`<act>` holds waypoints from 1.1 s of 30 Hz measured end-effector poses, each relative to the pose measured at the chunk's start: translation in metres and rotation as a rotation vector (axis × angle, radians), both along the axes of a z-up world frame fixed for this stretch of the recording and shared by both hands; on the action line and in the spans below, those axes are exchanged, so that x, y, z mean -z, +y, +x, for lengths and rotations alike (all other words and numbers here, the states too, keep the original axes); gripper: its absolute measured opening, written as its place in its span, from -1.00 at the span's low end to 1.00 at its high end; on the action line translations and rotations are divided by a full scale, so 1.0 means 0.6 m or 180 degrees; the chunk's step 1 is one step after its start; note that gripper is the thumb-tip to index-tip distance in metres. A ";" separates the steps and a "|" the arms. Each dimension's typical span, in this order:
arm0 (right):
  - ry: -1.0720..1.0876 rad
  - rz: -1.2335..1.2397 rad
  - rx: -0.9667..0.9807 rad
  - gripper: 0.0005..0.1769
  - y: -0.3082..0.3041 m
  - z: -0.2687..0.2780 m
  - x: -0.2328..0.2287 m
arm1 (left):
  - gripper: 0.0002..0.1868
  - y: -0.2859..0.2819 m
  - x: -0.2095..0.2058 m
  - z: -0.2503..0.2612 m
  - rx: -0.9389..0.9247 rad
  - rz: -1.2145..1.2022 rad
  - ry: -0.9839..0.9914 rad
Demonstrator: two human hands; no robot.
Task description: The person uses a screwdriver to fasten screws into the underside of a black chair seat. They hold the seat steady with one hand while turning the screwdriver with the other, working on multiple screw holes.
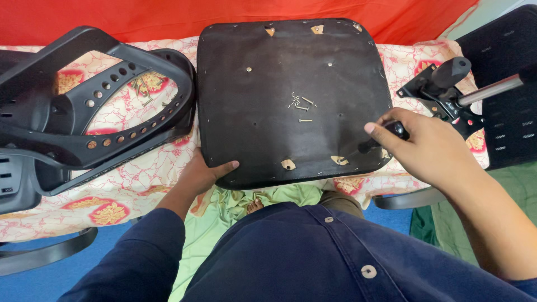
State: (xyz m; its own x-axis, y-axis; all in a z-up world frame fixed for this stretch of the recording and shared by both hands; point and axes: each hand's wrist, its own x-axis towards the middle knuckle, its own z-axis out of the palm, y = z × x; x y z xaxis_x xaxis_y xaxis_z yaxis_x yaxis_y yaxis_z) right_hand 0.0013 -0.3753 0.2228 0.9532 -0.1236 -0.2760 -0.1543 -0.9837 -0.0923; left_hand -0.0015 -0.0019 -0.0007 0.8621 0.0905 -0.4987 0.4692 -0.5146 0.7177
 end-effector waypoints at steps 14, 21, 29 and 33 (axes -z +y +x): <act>-0.0164 0.0122 0.0116 -0.54 0.010 -0.009 0.007 | 0.23 0.002 -0.011 0.000 0.0087 -0.0006 -0.0037; -0.0056 0.0490 0.0070 -0.50 0.001 0.003 -0.002 | 0.25 0.003 -0.010 0.004 0.0114 0.0180 0.0083; 0.0117 0.0247 0.0063 -0.52 -0.006 0.013 -0.004 | 0.24 0.003 -0.007 0.008 0.0158 0.0310 0.0205; -0.0024 0.0520 0.0008 -0.55 -0.005 0.001 -0.008 | 0.24 0.002 -0.004 0.010 0.0142 0.0222 0.0200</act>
